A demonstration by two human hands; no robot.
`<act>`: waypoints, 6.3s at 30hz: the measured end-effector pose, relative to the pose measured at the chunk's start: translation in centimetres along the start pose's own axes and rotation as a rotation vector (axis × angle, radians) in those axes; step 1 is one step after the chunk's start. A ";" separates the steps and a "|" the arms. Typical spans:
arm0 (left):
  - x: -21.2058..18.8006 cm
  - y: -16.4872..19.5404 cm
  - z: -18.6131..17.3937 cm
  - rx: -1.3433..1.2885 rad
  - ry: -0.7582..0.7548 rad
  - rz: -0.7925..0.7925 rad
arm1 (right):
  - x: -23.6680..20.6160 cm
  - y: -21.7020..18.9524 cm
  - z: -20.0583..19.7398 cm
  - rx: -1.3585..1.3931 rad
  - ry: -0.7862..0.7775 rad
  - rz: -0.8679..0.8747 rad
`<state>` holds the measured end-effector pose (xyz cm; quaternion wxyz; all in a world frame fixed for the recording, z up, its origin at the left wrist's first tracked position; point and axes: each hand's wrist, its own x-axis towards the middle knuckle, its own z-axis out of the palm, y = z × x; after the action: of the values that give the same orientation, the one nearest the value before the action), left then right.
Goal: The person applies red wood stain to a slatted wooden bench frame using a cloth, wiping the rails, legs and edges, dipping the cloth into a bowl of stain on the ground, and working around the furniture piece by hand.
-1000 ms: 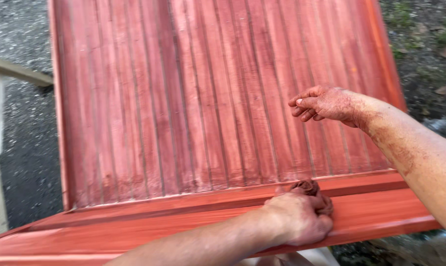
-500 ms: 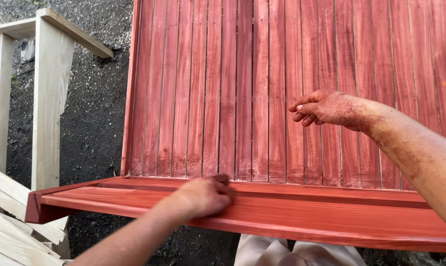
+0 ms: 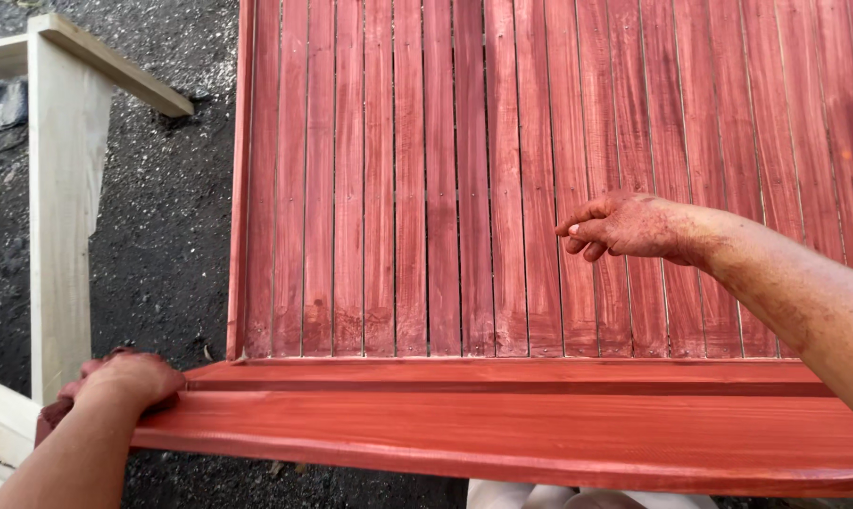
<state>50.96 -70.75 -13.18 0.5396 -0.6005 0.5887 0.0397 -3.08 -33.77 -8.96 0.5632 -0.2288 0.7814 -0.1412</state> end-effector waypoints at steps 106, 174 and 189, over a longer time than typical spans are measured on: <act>-50.0 82.4 24.1 0.001 -0.993 1.513 | -11.7 39.6 -22.1 0.283 0.267 0.182; -20.6 51.1 18.7 0.414 -0.458 1.241 | -7.7 16.6 -10.5 0.133 0.163 0.180; -49.8 72.4 17.1 0.242 -0.515 1.351 | -13.6 30.9 -16.1 0.314 0.251 0.173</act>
<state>-8.41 -5.80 -29.80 0.5812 -0.0144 0.6853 0.4385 -20.85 -0.87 -7.40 0.5003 -0.0510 0.8304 -0.2399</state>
